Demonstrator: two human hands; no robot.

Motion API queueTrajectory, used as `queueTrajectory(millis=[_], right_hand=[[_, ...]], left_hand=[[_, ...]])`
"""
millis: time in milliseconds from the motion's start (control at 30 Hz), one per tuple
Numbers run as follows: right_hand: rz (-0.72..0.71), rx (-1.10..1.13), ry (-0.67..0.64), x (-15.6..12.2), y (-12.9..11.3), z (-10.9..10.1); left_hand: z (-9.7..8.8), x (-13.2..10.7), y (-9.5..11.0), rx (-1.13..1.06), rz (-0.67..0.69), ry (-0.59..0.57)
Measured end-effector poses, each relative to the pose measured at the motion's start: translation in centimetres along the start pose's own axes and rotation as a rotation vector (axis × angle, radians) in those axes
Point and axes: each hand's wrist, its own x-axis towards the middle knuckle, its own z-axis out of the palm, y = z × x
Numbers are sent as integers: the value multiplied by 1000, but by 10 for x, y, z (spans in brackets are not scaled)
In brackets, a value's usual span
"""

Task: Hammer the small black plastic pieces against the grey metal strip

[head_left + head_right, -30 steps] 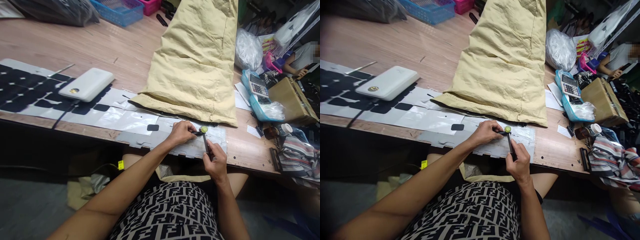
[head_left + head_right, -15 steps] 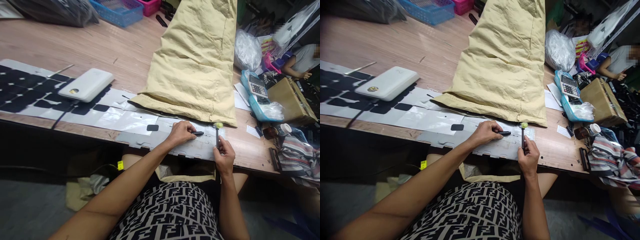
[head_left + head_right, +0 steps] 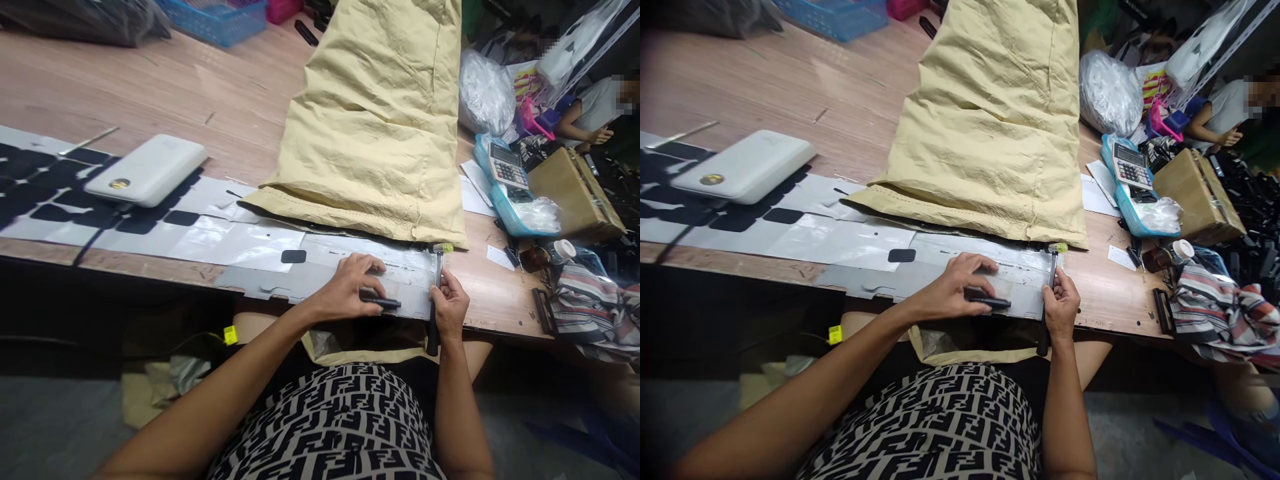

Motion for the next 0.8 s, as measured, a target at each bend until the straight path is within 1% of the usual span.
queueTrajectory(millis=[67, 167, 233, 300, 367, 433, 500, 567, 667, 800], right_hand=[[4, 0, -3, -1, 1, 0], [8, -3, -8, -1, 0, 0], [13, -3, -15, -2, -2, 0], [17, 0, -24, -2, -4, 0], [15, -8, -30, -2, -5, 0], [8, -29, -30, -2, -6, 0], [-1, -41, -26, -2, -6, 0], [-9, -44, -21, -2, -6, -1], [-14, -61, -19, -2, -5, -1], [-13, -60, -20, -2, -3, -1]], left_hand=[[7, -17, 7, 17, 95, -48], [20, -36, 18, 119, 192, -77], [25, -40, 22, 159, 222, -68], [25, -34, 23, 138, 206, -19], [21, -21, 20, 100, 110, 82], [13, -3, 14, 108, -67, 205], [4, 16, 6, 179, -256, 303], [-6, 33, 0, 282, -381, 366], [-16, 51, -4, 411, -451, 380], [-21, 69, -5, 466, -474, 367]])
